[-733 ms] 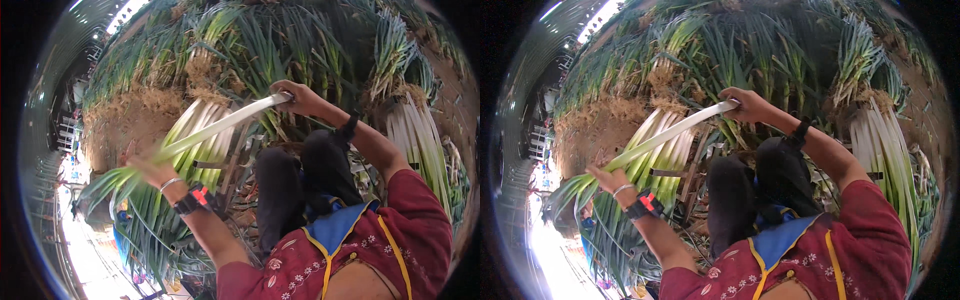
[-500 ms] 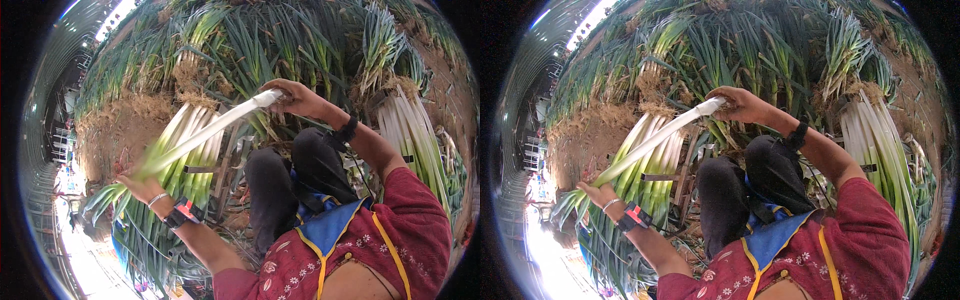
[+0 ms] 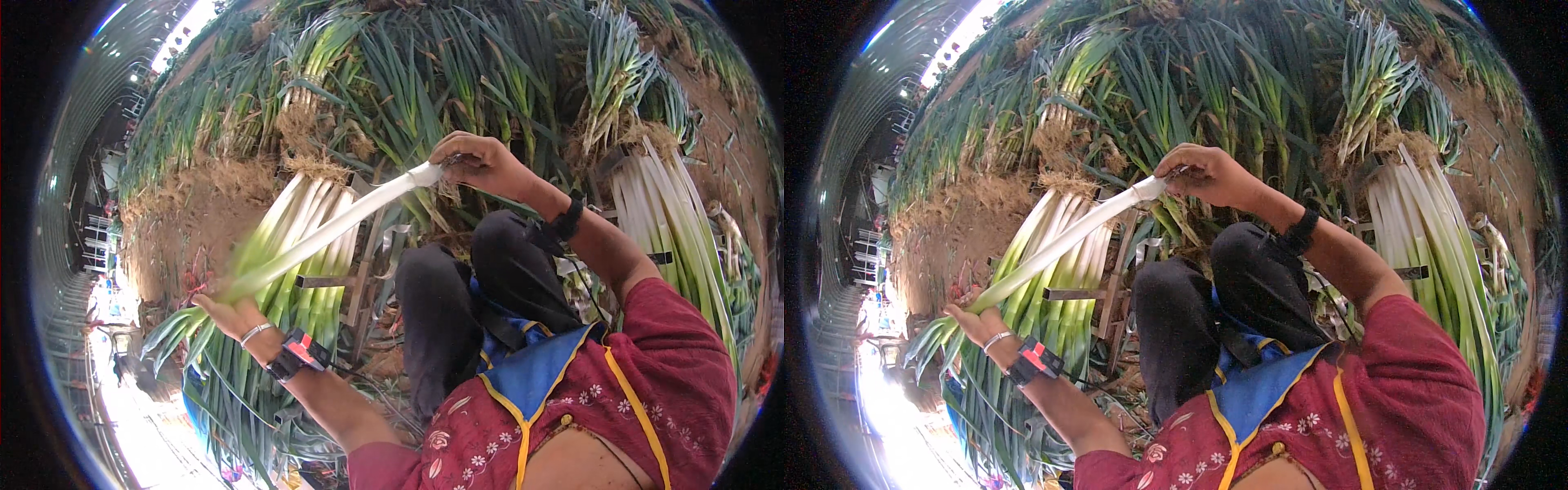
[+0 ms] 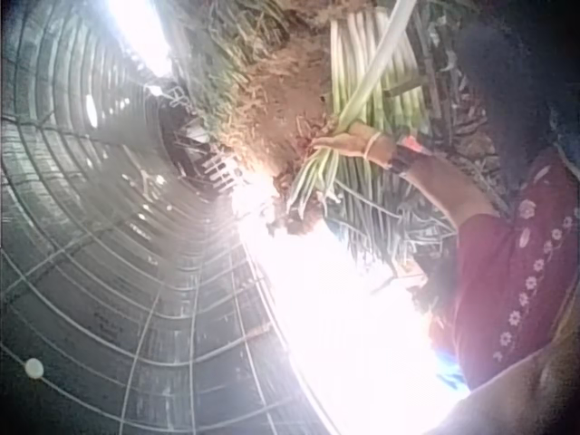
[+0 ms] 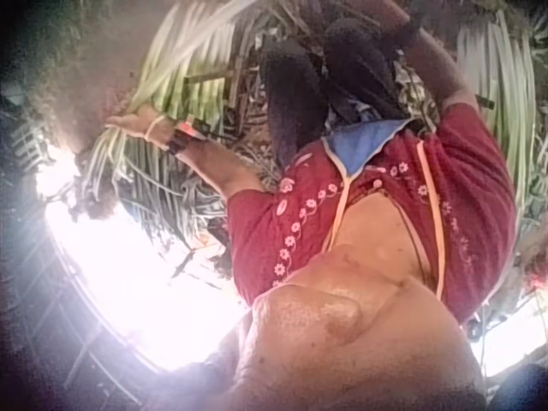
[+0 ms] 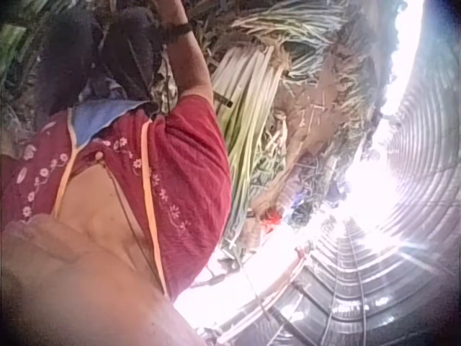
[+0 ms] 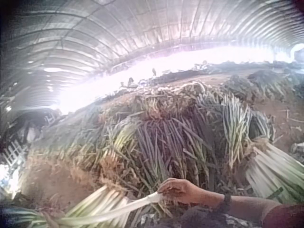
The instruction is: The person is seen peeling and cleaning harvested leeks while sitting on the ground in an agricultural shed.
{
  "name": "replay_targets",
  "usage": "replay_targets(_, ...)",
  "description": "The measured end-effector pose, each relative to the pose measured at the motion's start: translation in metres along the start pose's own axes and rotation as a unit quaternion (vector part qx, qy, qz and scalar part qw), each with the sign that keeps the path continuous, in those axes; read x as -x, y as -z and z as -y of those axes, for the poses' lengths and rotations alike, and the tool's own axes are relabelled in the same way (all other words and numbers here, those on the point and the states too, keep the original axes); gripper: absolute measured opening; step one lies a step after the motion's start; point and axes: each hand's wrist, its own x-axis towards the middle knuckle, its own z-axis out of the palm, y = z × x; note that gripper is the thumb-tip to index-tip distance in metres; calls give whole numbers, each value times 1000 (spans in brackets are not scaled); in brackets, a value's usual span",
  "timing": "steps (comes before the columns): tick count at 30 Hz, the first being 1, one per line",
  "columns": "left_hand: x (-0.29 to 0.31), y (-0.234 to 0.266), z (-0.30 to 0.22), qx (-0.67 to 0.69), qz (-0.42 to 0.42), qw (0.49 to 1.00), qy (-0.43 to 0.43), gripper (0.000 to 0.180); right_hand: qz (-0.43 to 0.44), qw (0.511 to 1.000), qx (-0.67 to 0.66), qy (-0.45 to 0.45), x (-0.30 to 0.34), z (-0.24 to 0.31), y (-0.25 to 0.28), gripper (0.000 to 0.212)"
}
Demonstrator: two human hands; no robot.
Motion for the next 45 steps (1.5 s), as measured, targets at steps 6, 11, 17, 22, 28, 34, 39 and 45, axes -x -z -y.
replay_targets(6,-19,22,-1,3,125,992,-16,40,26,999,10,22,-3,-8,-1,13)
replay_targets(11,13,-1,15,-102,28,992,-64,40,29,985,117,123,-8,-3,-14,12)
replay_targets(17,19,4,19,-128,61,986,-84,36,92,985,133,59,-6,3,-14,24)
replay_targets(22,0,21,8,-79,20,994,-68,34,179,962,203,29,15,-5,1,36)
replay_targets(28,-7,22,29,-33,85,995,-33,32,143,941,304,24,28,-15,11,27)
replay_targets(34,18,4,8,-58,-38,996,-50,34,119,944,302,54,28,-8,-4,14)
replay_targets(39,9,15,27,-48,-7,998,-38,36,106,965,238,38,34,-14,-1,15)
replay_targets(45,8,17,30,-76,-34,996,-37,37,107,991,83,-4,34,-23,-9,17)
